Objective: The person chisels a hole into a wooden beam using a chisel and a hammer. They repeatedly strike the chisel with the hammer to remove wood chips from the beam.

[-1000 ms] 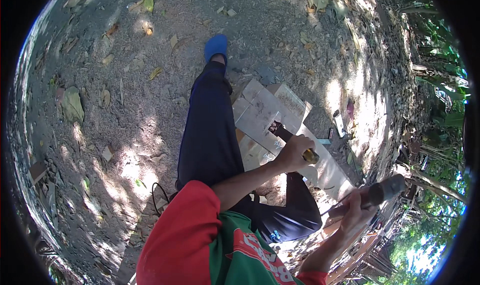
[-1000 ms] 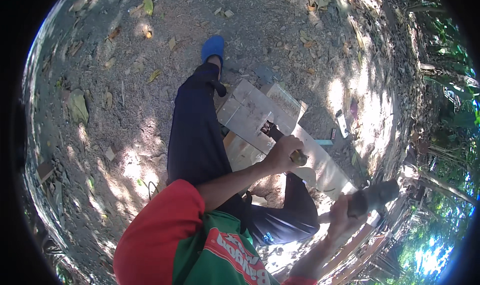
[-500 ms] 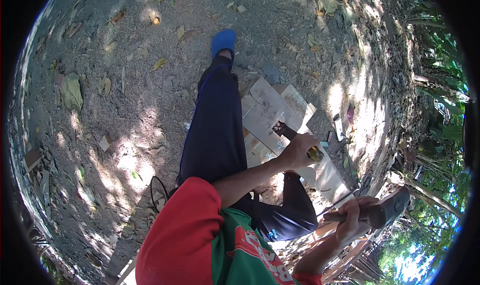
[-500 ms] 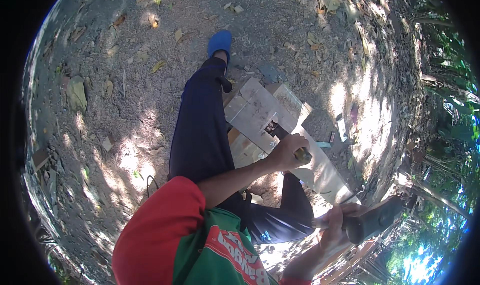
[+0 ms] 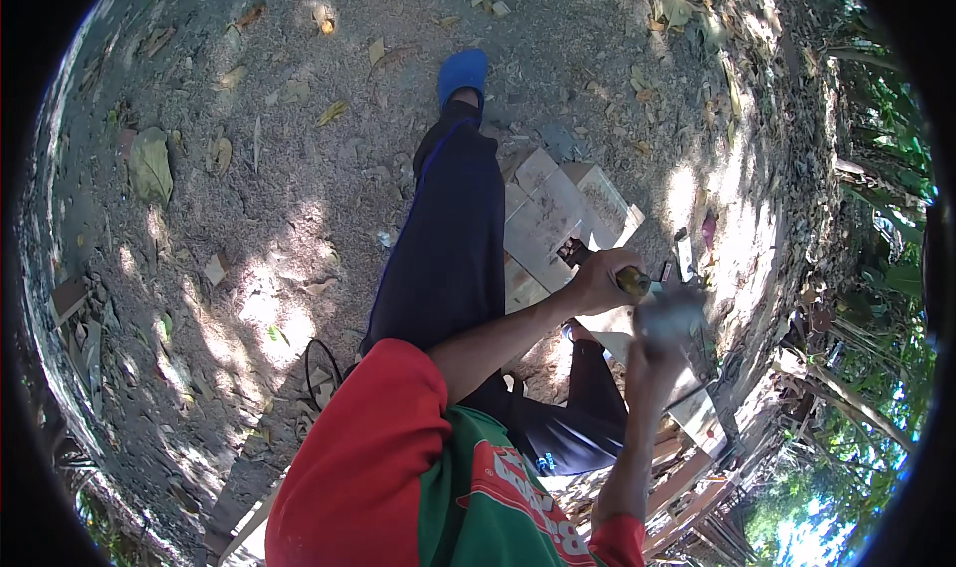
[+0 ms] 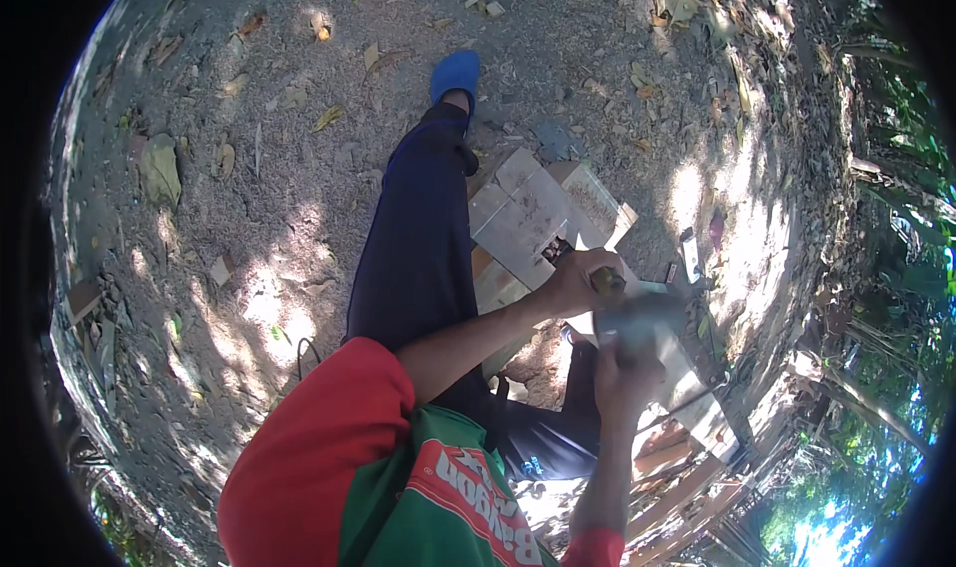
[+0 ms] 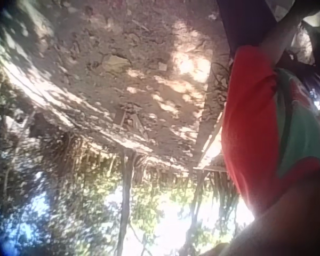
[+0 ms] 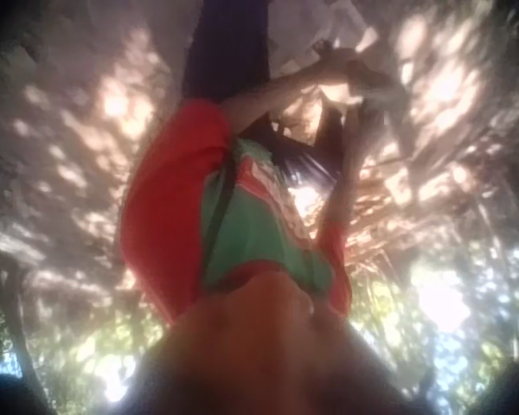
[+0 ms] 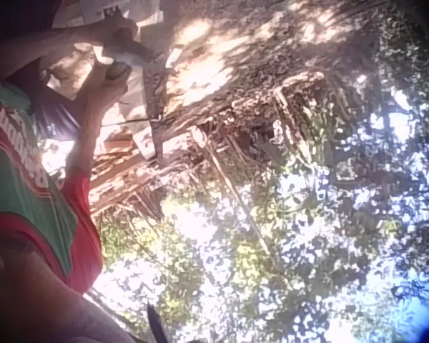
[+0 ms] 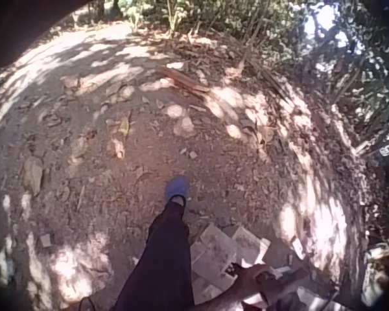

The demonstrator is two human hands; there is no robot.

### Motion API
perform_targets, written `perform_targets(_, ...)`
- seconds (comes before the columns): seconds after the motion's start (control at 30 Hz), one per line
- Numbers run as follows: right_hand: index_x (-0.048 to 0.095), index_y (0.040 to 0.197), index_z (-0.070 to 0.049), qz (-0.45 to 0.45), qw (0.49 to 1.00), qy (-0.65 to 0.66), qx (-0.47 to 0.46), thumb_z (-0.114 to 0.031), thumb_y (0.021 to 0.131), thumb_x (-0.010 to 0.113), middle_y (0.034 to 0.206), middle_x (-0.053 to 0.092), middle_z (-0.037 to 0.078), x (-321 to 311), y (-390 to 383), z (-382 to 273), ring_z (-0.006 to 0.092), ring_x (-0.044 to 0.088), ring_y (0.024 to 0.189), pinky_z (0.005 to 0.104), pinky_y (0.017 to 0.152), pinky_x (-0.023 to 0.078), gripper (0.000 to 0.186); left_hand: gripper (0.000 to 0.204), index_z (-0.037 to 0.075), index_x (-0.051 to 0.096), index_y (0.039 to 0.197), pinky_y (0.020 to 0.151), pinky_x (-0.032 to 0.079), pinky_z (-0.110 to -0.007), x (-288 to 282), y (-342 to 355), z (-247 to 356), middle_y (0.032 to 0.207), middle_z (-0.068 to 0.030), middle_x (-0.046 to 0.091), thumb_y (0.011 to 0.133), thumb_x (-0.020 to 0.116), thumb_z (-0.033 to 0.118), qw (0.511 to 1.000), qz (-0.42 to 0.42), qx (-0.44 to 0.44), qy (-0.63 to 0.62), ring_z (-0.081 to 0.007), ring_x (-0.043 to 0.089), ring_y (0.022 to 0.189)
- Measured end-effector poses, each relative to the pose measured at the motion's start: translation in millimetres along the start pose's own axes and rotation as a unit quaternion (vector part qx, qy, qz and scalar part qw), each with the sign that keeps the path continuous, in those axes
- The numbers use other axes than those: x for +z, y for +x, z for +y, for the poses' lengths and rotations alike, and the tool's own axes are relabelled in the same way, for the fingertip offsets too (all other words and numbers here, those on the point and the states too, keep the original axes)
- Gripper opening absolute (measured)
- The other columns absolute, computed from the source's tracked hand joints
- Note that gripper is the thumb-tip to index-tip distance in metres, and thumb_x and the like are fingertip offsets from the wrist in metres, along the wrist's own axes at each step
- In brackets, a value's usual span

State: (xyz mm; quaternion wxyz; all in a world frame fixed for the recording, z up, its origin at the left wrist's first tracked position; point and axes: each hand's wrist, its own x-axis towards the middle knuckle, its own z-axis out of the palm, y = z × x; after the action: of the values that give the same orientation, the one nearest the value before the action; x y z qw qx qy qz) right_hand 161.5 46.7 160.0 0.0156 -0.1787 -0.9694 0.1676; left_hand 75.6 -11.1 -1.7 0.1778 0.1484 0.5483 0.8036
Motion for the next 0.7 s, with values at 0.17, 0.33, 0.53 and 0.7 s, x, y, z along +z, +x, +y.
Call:
perform_targets(0.17,0.05,0.075,0.0,-0.029,0.972,0.108,0.205,-0.007,0.077,0.063,0.062,0.051,0.004,-14.6,6.7,-8.9,0.0121,0.049,0.051,0.0307,0.048,0.04,0.015,0.032,0.007,0.065,0.095,0.072,0.049,-0.037,18.0,2.5,-12.6,0.087,-0.0098,0.063,0.069,0.082,0.016,0.995,0.013,0.069,0.069,-0.0242,0.064,0.083)
perform_targets(0.33,0.059,0.086,-0.003,0.207,0.959,0.191,0.015,-0.01,0.081,0.064,0.06,0.053,0.001,-153.3,4.3,3.5,0.0081,0.047,0.049,0.0223,0.044,0.036,0.01,0.033,0.008,0.06,0.087,0.068,0.046,-0.038,23.3,5.5,-15.3,0.081,-0.0089,0.06,0.064,0.083,0.017,0.991,0.013,0.096,0.088,-0.0268,0.061,0.077)
perform_targets(0.53,0.039,0.068,-0.006,0.373,0.838,0.383,-0.107,-0.02,0.082,0.052,0.062,0.039,0.007,-189.2,-11.1,-27.3,0.018,0.049,0.059,0.0282,0.054,0.038,0.023,0.032,0.009,0.061,0.088,0.068,0.046,-0.038,20.2,6.0,-12.4,0.08,-0.0087,0.06,0.065,0.082,0.014,0.992,0.012,0.098,0.081,-0.0264,0.061,0.078)
perform_targets(0.7,0.058,0.084,0.006,-0.036,0.982,0.077,0.17,-0.015,0.074,0.063,0.064,0.059,0.012,46.7,-7.0,41.1,0.0202,0.06,0.064,0.0371,0.061,0.048,0.024,0.028,0.008,0.063,0.09,0.073,0.049,-0.038,30.5,-19.5,-52.2,0.084,-0.0098,0.063,0.069,0.079,0.018,0.994,-0.011,0.065,0.089,-0.0283,0.064,0.085)
